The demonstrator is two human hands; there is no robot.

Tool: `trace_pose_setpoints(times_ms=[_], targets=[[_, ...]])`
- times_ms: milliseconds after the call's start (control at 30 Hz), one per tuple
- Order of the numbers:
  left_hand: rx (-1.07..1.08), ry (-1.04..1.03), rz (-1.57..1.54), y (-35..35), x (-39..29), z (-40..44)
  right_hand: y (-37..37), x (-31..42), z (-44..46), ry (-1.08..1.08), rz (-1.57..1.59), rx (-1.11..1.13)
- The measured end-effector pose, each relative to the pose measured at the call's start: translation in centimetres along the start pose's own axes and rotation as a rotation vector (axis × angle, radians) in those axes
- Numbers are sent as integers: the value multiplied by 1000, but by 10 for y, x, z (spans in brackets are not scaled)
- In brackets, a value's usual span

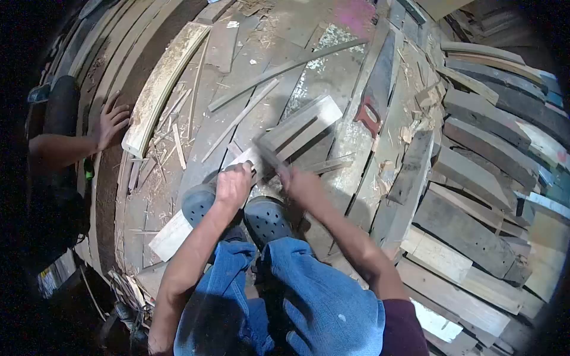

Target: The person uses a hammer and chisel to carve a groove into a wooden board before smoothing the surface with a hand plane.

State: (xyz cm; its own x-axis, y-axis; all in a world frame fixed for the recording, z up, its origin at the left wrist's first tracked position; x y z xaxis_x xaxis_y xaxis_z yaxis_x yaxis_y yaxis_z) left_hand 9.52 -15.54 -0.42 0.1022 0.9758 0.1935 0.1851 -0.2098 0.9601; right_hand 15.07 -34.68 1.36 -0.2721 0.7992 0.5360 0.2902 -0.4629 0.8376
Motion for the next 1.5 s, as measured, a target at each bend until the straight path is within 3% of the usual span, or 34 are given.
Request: trace_pose_setpoints(times_ms=[33,100,167,267,300,367,433,500,533,567,600,633,667,767,800,900,933,967,1033,1067,1133,1233,1267,1367,1433,1500], targets=[[-6,15,-12,0,0,0,12,-11,16,-191,34,171],[33,20,-23,4,-1,-4,46,-7,42,-439,288,17],[7,16,-25,0,0,0,23,2,17,-253,238,-71],[12,22,-42,9,3,4,7,7,-8,27,18,48],[36,18,-64,11,3,0,15,-9,3,-216,56,258],[13,10,-28,2,1,-1,34,-23,41,-227,83,63],[40,15,-11,3,0,-1,23,-11,34,-346,97,128],[-6,-50,59,2,2,-1,-21,-8,-7,-131,102,143],[53,-55,61,-1,1,0,-7,0,-3,-89,22,192],[-18,-62,86,-4,0,-2,6,9,-6,-61,-53,246],[-93,-61,113,-1,1,-3,10,-7,5,-100,39,128],[14,-37,33,7,1,-2,15,-25,25,-137,132,19],[118,-5,-42,16,2,-1,23,-32,40,-335,108,-17],[57,-21,-27,6,3,1,11,1,18,-274,102,41],[66,-15,-26,9,2,0,7,17,-1,-183,34,198],[71,-13,-27,8,2,1,39,4,26,-176,77,194],[57,-18,4,8,1,-1,27,-26,43,-372,145,79],[15,-23,3,7,1,-3,35,-27,50,-320,132,-36],[34,-30,18,6,1,-3,28,9,26,-324,196,52],[46,-33,39,3,1,-2,-11,8,1,-263,85,57],[40,-96,82,2,3,-4,-16,23,-18,132,-3,31],[10,-16,-45,12,3,-3,25,3,24,-347,146,109],[39,-21,-36,11,1,-5,38,0,28,-139,-55,133],[36,-15,-22,3,1,-1,-17,30,-17,-322,63,84],[64,-68,74,4,3,-2,-15,45,-22,59,-138,-114],[-49,6,-97,-2,3,-1,-19,-7,-1,-314,170,151]])
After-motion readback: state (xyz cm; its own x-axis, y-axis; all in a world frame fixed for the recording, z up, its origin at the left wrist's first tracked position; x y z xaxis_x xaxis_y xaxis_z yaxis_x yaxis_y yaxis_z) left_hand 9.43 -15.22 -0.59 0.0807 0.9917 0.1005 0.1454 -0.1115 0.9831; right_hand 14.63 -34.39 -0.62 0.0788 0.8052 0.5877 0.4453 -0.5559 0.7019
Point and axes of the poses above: each hand's wrist, its own z-axis towards the middle knuckle, its own y-axis out of the back of the hand, x = y × z, the point moved 1 cm from there along z, towards the middle knuckle, and after that the axes turned 10 degrees about z, right-handed, at the moved point
